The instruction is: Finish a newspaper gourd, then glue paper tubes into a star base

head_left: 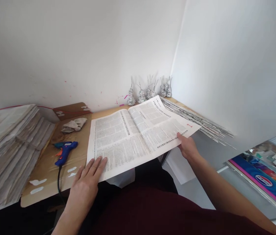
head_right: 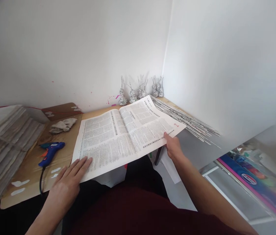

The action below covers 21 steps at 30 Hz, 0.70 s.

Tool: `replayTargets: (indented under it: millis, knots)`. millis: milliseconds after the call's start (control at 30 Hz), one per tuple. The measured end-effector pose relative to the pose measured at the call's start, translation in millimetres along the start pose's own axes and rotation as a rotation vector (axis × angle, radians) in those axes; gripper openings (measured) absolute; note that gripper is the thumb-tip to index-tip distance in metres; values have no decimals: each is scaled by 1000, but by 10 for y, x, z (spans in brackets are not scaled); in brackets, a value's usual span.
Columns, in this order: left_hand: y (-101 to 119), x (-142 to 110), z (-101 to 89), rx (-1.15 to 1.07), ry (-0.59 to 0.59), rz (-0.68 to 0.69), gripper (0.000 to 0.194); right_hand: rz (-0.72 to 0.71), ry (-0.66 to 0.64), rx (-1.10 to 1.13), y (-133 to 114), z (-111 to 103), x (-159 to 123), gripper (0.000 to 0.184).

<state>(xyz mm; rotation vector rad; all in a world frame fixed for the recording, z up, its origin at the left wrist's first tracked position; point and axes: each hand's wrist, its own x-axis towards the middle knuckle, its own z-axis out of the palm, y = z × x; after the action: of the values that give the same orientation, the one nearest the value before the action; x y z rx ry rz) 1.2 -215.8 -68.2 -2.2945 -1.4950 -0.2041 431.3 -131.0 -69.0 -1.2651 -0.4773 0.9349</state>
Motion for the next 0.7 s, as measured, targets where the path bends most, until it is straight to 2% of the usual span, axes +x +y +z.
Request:
replayTargets:
  millis: [167,433,567,700]
  knots:
    - [-59,-53,91,-34,40,22,83,-5,-22,24,-37,-74,40,26]
    - [-37,-55,122,-103,81,2,88,-42,28,101,-136,-195,294,23]
    - [-41,-64,128,-101,82,22,90,-110,75,102,-161,-212,345,29]
    - [-41,-77,148,-108,74,21,91,-184,97,88,-166,-170,297,43]
